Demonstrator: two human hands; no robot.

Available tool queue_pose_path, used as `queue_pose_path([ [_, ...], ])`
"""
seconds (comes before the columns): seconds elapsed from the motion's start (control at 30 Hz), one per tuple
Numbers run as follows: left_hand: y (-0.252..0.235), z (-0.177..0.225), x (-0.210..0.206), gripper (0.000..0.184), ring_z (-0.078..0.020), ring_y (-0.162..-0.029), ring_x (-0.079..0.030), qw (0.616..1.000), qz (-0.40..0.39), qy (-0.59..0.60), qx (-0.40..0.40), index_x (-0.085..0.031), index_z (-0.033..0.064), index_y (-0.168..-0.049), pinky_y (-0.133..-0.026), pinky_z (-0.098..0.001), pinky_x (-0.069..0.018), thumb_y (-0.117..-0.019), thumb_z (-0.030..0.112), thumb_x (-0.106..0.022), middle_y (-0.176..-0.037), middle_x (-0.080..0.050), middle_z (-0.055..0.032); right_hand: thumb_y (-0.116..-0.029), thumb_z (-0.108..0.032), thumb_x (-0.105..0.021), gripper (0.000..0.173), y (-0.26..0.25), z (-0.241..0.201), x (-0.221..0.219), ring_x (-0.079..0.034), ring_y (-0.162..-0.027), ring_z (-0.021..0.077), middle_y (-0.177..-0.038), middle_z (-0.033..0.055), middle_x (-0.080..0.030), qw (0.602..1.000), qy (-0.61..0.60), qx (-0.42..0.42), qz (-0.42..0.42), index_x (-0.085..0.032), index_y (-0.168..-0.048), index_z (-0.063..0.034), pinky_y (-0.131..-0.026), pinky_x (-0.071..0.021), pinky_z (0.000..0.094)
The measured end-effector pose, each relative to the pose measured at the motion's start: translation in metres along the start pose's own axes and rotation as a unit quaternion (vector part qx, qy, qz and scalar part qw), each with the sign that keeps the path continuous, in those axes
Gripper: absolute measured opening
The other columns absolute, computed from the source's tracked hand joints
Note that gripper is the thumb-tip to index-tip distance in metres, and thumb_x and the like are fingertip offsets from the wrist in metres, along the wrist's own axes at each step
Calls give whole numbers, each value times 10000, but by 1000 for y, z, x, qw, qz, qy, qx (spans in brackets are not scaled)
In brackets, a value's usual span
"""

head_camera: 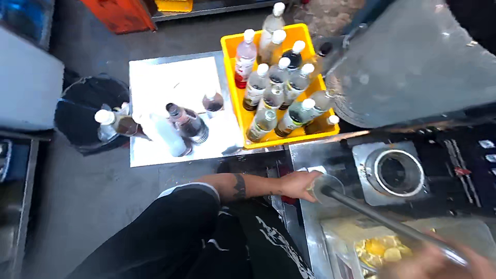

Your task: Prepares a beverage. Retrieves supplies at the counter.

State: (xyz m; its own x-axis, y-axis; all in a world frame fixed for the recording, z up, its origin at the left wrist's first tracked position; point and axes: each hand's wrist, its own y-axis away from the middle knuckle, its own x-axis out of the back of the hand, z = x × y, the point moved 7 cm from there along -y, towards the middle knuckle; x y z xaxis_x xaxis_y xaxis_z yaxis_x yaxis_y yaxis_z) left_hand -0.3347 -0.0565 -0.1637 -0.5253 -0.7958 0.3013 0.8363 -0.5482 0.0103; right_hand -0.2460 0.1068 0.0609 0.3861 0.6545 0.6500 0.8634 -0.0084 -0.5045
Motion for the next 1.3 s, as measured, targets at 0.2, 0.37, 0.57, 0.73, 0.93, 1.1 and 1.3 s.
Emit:
queue_pose_path([
  [0.2,-1,5,4,848,-368,-1182,-634,1000,-11,10,25,-463,43,-1479,-1036,-553,-503,-770,235,-887,-1262,-645,-241,-1028,-87,-563,437,3,5,-116,-676,-1061,211,-1204,267,-625,994,-28,-3,-103,-411,-1365,146,-890,-592,348],
  [0.37,-5,7,0,826,-351,-1154,-651,1000,-6,2,2,-479,41,-1455,-1007,-540,-523,-766,252,-883,-1236,-658,-226,-1014,-36,-527,234,-11,-8,-58,-690,-984,141,-1078,95,-649,996,-82,22,41,-472,-1217,65,-858,-603,345],
  [0.57,-3,13,0,811,-367,-1144,-648,1000,-13,3,14,-471,40,-1462,-992,-557,-525,-788,250,-869,-1233,-647,-242,-989,-48,-597,268,-15,2,-76,-666,-1011,149,-1084,137,-640,998,-33,27,-40,-487,-1201,72,-876,-576,323],
  [0.73,-7,12,-5,778,-358,-1133,-656,1000,-10,2,8,-481,39,-1448,-995,-553,-528,-797,236,-860,-1212,-662,-229,-1006,-67,-585,338,5,26,-105,-680,-1028,218,-1116,209,-658,997,-27,-3,-70,-483,-1275,111,-884,-589,387],
  [0.93,-13,9,-5,791,-381,-1160,-641,1000,-9,-3,6,-458,13,-1463,-1031,-548,-508,-812,230,-850,-1242,-646,-256,-1005,-66,-576,236,-1,15,-85,-684,-1033,199,-1085,148,-679,999,-4,30,14,-543,-1213,41,-929,-577,389],
  [1.1,-17,8,-7,791,-369,-1195,-636,1000,-11,-12,0,-442,-7,-1470,-1054,-531,-503,-834,249,-835,-1274,-638,-260,-1026,-120,-571,232,-7,12,-74,-675,-1076,191,-1099,129,-687,1000,-13,-5,-1,-552,-1208,22,-970,-563,386],
  [1.3,-24,9,-3,780,-320,-1189,-658,998,-34,-38,31,-442,43,-1502,-1045,-534,-524,-869,293,-822,-1288,-661,-209,-1026,-125,-562,285,1,37,-78,-690,-1085,309,-1120,208,-696,999,15,-50,1,-570,-1237,66,-1004,-547,521],
])
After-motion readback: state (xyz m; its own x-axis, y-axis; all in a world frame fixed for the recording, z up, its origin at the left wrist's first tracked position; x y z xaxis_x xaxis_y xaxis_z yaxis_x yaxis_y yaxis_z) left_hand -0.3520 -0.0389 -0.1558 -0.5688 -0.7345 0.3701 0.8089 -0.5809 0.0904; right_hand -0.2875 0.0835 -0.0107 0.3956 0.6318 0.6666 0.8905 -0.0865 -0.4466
